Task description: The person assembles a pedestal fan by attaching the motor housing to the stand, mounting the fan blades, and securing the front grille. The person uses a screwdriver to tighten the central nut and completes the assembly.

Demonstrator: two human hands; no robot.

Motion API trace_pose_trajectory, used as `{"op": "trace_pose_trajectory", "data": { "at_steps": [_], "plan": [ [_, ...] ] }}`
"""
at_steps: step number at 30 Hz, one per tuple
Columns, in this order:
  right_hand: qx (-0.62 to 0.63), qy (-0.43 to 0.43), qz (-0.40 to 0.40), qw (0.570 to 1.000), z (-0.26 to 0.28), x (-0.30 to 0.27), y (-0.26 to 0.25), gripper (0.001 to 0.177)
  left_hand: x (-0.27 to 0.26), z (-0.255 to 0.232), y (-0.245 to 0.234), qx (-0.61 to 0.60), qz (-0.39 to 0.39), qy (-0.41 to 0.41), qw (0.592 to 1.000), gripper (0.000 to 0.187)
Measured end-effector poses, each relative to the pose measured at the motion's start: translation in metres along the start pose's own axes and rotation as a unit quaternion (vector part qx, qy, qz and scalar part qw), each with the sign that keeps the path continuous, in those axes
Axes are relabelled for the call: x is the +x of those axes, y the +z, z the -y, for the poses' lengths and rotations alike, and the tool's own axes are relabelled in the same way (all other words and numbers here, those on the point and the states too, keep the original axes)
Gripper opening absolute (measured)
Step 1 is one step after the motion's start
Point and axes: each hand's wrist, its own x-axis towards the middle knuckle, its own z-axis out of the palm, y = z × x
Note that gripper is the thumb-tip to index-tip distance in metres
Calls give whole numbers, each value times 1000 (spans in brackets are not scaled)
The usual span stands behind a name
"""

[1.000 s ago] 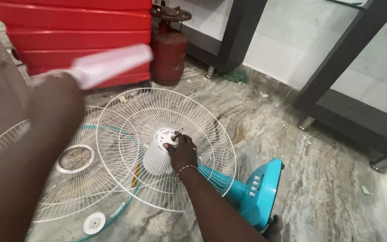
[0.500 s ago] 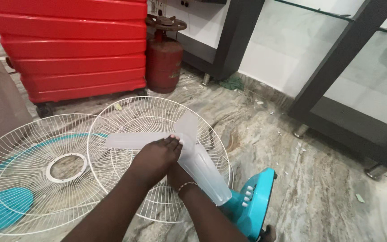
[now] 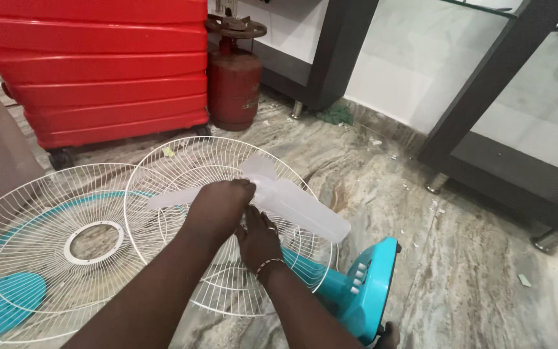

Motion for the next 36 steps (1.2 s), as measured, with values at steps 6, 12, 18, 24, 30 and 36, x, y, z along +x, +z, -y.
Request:
{"op": "trace_pose_trajectory", "data": {
  "at_steps": [6,12,18,24,30,36],
  "plan": [
    [29,57,50,997,1,0,-6,63,19,4,-5,-3,18,20,1000,10],
    [61,66,66,994,14,2,-29,63,37,-1,-11,87,94,36,991,6],
    [72,95,91,989,19,5,-37,66,49,-9,-15,91,69,45,992,6],
    [71,82,81,991,13,8,-31,64,53,-11,-19,101,82,73,989,6],
    [74,79,57,992,14,6,-32,60,52,-6,-22,110,121,75,984,21],
    [147,55,27,987,13,0,-36,53,54,9,-19,40,71,88,993,29]
  ]
}}
